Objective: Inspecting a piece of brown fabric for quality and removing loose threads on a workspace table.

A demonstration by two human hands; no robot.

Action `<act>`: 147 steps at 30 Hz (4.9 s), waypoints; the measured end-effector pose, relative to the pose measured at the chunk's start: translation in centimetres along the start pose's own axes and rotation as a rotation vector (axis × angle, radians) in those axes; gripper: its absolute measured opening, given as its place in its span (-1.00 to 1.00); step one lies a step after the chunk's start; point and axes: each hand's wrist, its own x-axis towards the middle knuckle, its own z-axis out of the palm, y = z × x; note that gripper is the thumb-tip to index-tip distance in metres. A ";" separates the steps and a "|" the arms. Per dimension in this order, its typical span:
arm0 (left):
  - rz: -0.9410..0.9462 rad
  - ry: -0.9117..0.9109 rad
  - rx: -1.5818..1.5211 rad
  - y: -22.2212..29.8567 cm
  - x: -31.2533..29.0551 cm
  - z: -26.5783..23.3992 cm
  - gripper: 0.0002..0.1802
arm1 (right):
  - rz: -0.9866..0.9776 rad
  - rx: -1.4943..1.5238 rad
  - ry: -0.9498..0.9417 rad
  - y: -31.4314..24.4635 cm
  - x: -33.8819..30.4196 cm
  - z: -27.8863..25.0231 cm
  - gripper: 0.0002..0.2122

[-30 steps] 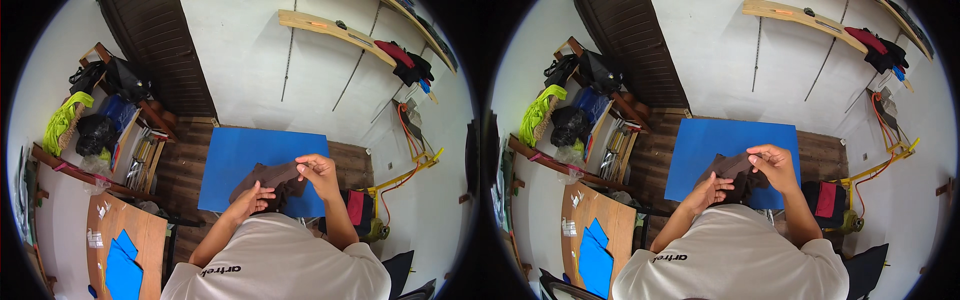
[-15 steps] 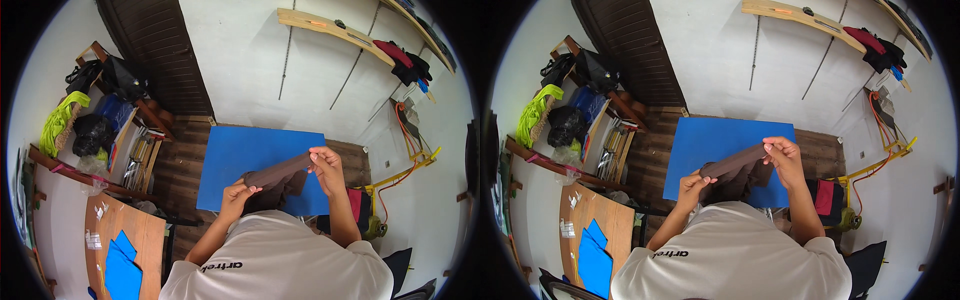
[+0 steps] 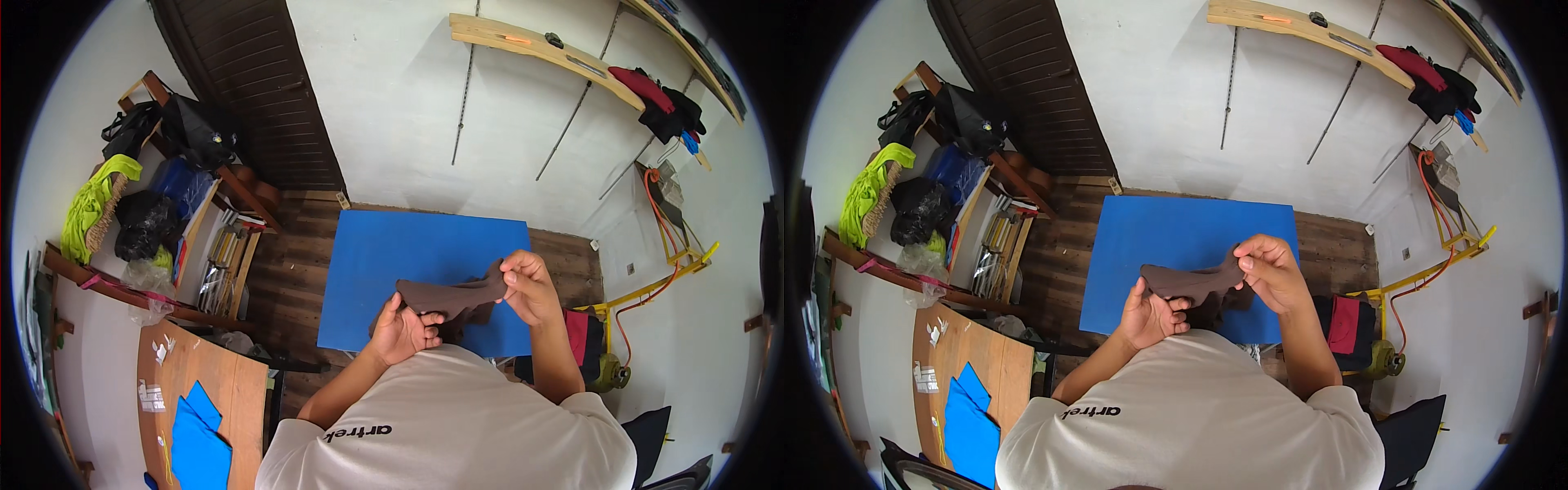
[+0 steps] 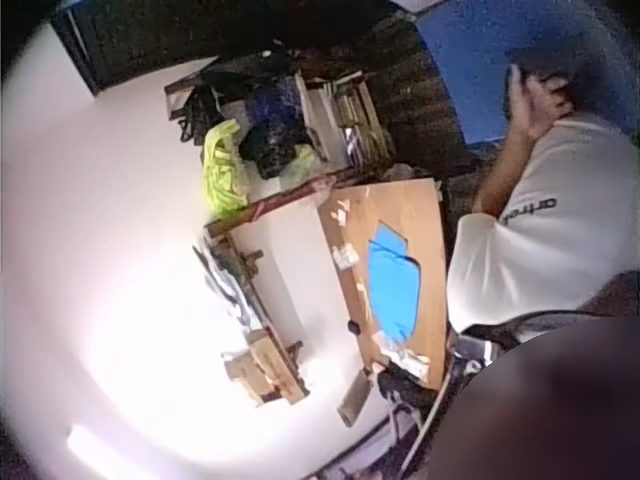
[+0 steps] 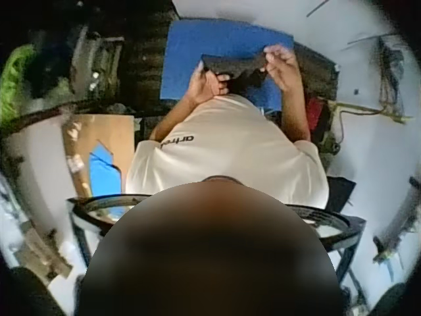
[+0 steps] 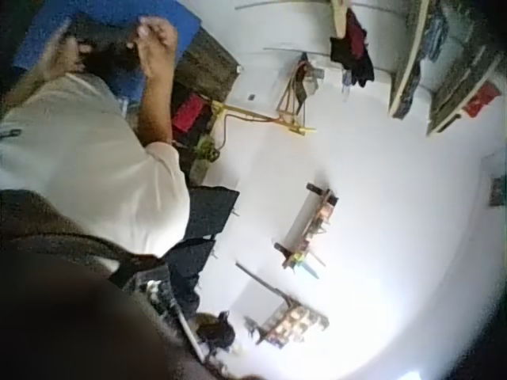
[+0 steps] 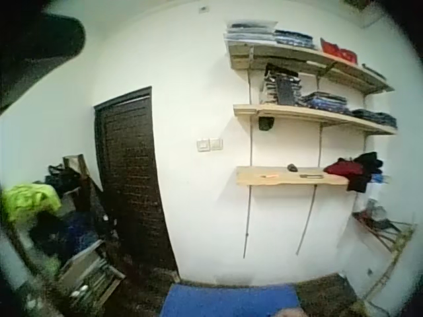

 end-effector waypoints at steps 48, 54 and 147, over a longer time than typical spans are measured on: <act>0.462 0.472 1.390 -1.8 1.7 2.1 -0.63 | 0.269 -0.133 0.540 11.2 -1.2 1.2 -0.77; 0.485 0.496 1.479 -1.6 1.7 1.8 -0.62 | 0.170 -0.176 0.556 10.9 -0.8 0.4 -0.74; 1.145 -0.330 1.301 20.7 -22.2 17.3 -0.86 | -1.143 -0.911 0.352 -16.4 -15.5 -1.8 -0.65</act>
